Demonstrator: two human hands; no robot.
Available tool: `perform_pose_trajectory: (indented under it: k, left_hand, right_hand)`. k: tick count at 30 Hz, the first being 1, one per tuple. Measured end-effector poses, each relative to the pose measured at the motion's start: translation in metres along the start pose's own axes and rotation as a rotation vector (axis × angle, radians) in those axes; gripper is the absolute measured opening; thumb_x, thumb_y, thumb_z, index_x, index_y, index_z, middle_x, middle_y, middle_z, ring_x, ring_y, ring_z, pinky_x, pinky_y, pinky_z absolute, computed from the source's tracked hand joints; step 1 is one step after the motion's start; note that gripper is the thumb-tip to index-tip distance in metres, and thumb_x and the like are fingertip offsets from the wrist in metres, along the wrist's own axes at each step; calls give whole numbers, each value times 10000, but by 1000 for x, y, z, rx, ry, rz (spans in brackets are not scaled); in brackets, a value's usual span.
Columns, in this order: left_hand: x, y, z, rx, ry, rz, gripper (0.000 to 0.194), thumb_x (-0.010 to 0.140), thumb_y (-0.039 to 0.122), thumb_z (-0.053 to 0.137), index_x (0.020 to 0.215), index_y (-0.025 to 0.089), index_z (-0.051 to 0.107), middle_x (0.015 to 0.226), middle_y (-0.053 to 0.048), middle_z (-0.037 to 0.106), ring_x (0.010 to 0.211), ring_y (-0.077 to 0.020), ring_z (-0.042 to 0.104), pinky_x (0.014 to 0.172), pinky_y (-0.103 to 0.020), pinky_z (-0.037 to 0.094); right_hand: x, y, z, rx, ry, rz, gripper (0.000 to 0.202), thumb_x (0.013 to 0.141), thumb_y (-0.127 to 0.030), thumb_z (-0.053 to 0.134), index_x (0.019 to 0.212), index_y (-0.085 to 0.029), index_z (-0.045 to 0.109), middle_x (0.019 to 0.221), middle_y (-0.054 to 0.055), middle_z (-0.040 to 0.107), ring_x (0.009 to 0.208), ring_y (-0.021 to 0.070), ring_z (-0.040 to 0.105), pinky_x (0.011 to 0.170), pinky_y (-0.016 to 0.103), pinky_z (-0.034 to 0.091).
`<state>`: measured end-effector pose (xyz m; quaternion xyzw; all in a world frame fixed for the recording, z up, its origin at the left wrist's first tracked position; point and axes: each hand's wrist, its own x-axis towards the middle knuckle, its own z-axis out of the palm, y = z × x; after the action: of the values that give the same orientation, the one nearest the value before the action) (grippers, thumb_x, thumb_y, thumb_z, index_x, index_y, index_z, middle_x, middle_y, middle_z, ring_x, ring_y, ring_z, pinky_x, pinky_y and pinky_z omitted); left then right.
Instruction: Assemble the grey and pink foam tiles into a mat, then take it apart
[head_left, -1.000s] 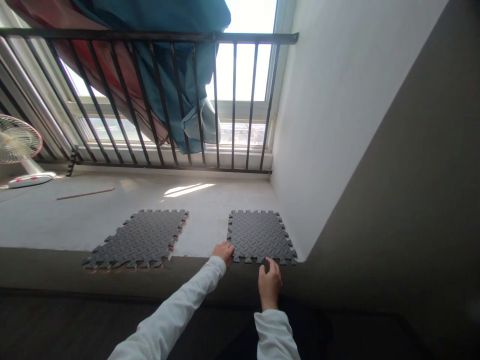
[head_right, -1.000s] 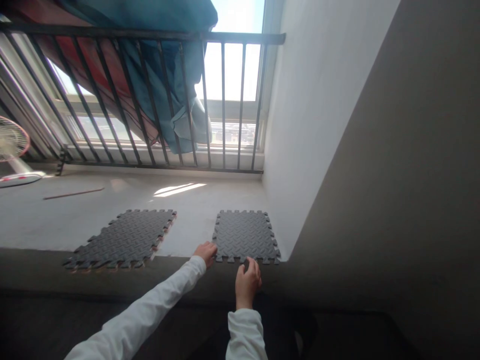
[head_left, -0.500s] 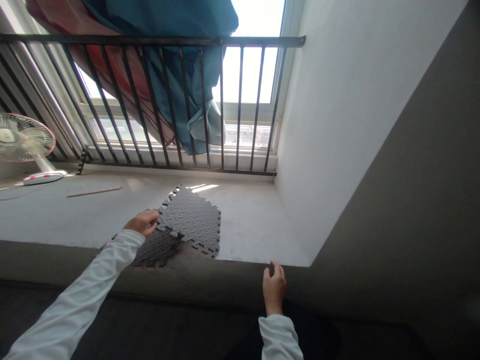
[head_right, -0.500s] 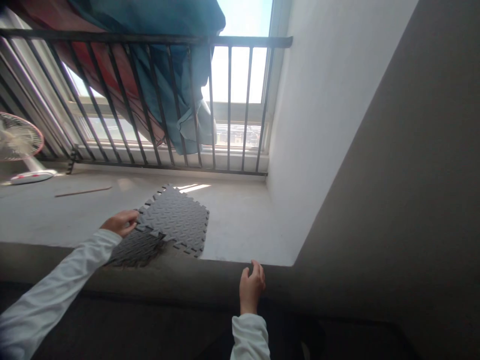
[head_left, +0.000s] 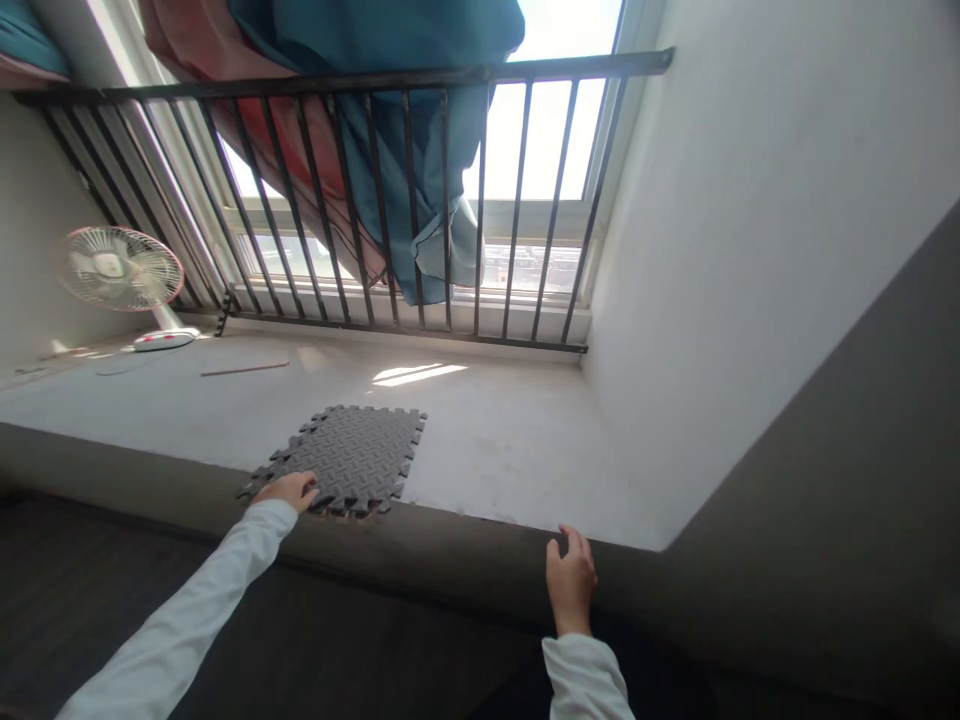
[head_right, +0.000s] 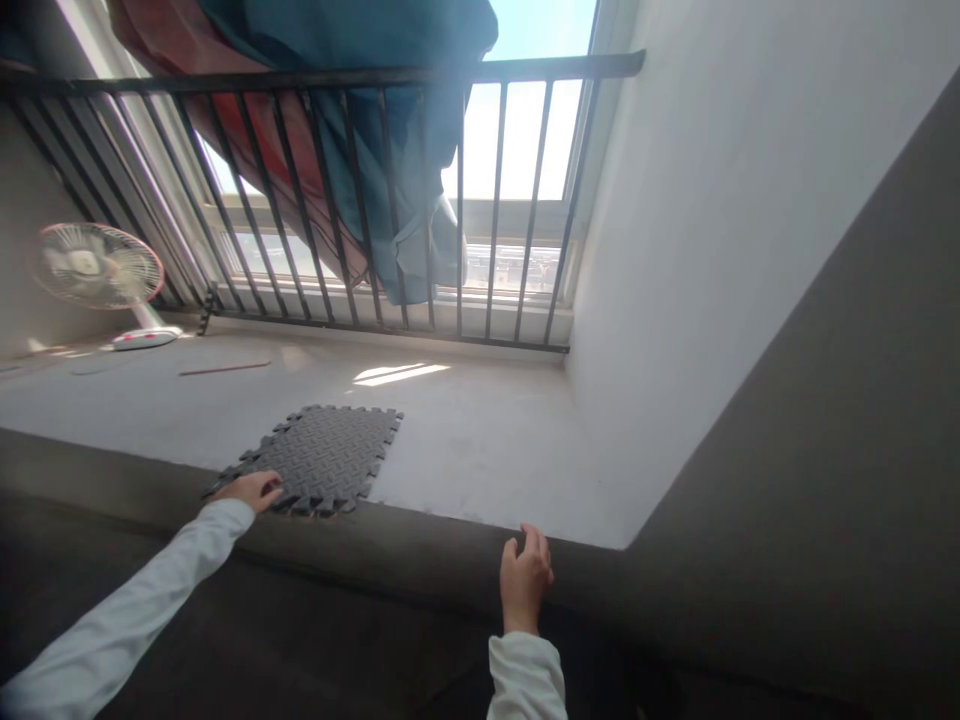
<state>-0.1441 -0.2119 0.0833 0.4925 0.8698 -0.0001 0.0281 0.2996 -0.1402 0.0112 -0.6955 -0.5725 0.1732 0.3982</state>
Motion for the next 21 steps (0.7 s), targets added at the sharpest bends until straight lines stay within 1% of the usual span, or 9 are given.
perform_pose_trajectory:
  k: [2, 3, 5, 8, 12, 15, 17, 19, 21]
  left_hand:
    - [-6, 32, 9, 48, -138, 8, 210, 748, 330, 443, 901, 232, 546, 906, -35, 641, 868, -162, 570, 733, -248, 406]
    - [-9, 45, 13, 82, -175, -4, 247, 756, 349, 430, 943, 226, 534, 944, -60, 633, 896, -185, 569, 733, -274, 413]
    - [-15, 64, 17, 148, -191, -35, 305, 761, 337, 415, 1026, 210, 500, 1008, -107, 609, 944, -231, 559, 731, -323, 423]
    - [-20, 72, 17, 193, -190, -57, 352, 766, 283, 391, 1103, 203, 452, 1048, -133, 584, 973, -255, 549, 731, -352, 428]
    - [-25, 67, 14, 183, -189, -77, 360, 770, 280, 371, 1114, 208, 450, 1065, -128, 574, 964, -245, 552, 725, -343, 429]
    - [-33, 66, 10, 210, -100, -98, 338, 770, 249, 357, 1079, 211, 488, 1032, -115, 585, 943, -237, 556, 715, -344, 432]
    - [-42, 72, 0, 237, -13, -67, 303, 768, 230, 355, 1000, 194, 547, 1008, -114, 588, 934, -240, 555, 710, -344, 439]
    - [-54, 86, -23, 205, 112, 26, 289, 776, 228, 347, 932, 171, 584, 972, -111, 596, 904, -231, 563, 705, -335, 450]
    - [-76, 104, -56, 65, 314, 193, 298, 796, 251, 336, 938, 166, 584, 919, -84, 616, 842, -193, 580, 718, -306, 458]
  right_hand:
    - [0, 1, -3, -10, -7, 6, 401, 661, -306, 346, 946, -125, 562, 1047, 148, 562, 964, 266, 505, 803, 373, 373]
    - [0, 2, -4, -14, -7, 8, 404, 661, -309, 343, 947, -125, 561, 1050, 148, 560, 965, 268, 505, 805, 375, 373]
    - [0, 5, -6, -18, -5, 15, 409, 659, -314, 339, 948, -128, 560, 1053, 148, 557, 965, 267, 506, 806, 375, 375]
    - [1, 7, -9, -16, -6, 22, 411, 657, -322, 334, 944, -133, 560, 1054, 148, 554, 964, 265, 509, 805, 376, 378]
    - [1, 6, -12, -16, -18, 31, 411, 654, -328, 327, 931, -135, 562, 1055, 153, 552, 964, 274, 510, 798, 393, 384]
    - [-1, 5, -12, -10, -25, 41, 406, 650, -324, 331, 923, -135, 565, 1054, 157, 553, 972, 283, 508, 802, 412, 383]
    - [-2, 3, -12, 2, -17, 46, 395, 649, -320, 340, 917, -141, 569, 1048, 155, 558, 970, 284, 512, 804, 424, 384]
    - [-2, -5, -17, 40, 7, 18, 375, 653, -323, 358, 901, -143, 575, 1025, 150, 569, 948, 276, 525, 806, 424, 390]
    - [-3, -21, -36, 106, 54, -62, 348, 671, -333, 382, 880, -141, 584, 976, 140, 587, 900, 258, 546, 803, 412, 402]
